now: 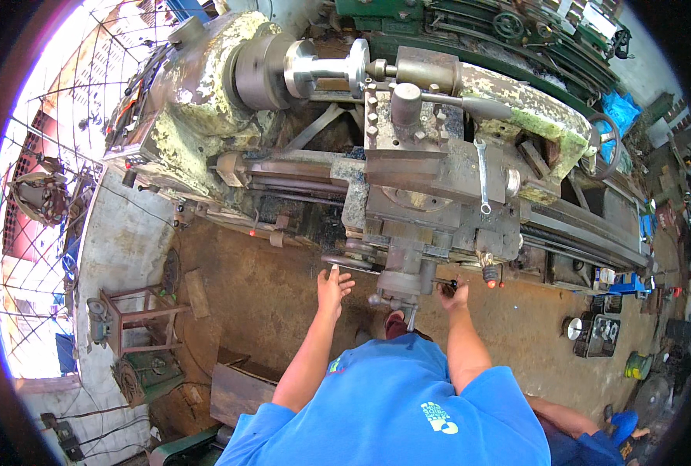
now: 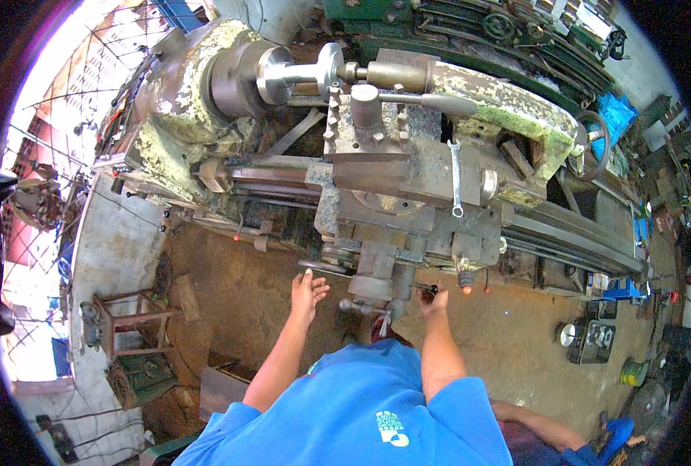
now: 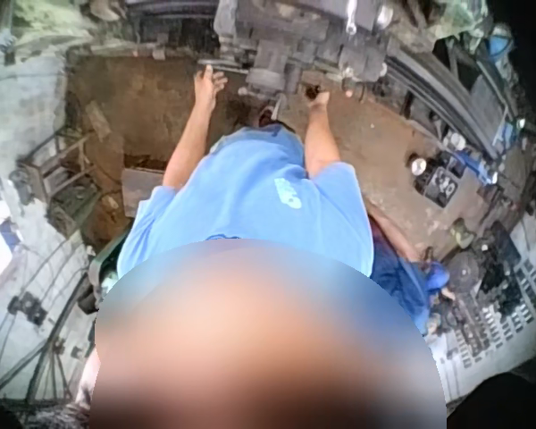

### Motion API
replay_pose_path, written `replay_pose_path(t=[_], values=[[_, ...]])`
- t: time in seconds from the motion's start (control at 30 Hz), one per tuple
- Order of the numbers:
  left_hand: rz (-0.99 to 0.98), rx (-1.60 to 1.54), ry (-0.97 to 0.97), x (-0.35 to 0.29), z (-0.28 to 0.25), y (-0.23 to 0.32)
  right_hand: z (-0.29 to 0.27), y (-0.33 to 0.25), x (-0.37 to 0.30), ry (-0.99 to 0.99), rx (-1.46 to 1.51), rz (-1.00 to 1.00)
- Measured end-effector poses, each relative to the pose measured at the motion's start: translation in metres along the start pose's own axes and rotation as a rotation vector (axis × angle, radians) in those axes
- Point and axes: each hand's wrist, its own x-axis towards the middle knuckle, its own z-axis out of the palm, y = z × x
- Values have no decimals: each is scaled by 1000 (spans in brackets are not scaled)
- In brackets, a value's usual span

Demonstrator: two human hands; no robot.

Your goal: The person operates a metal lathe, using both hands to turn the handwheels and levers to adjust the tool carriage and cross-slide. The person repeatedly moves the tool post along the workpiece while the spindle rotates, performing a machining operation.

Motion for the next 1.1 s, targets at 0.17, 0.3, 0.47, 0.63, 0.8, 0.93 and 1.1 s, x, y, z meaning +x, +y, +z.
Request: replay_pose_path(t=[0.17,0.3,0.47,0.63,0.8,0.93,1.1], values=[[-20,31,23,10,26,15,9,-3,3,120,64,16],[13,75,85,15,39,16,9,-6,-1,101,96,88],[99,55,159,23,48,12,10,-9,-11,229,101,88],[116,49,204,32,51,4,7,-7,-12,200,164,116],[143,77,272,37,52,-2,2,-9,-7,160,179,126],[118,79,258,38,51,0,0,-9,-5,196,182,134],[113,180,323,38,53,9,-5,-7,1,138,153,141]])
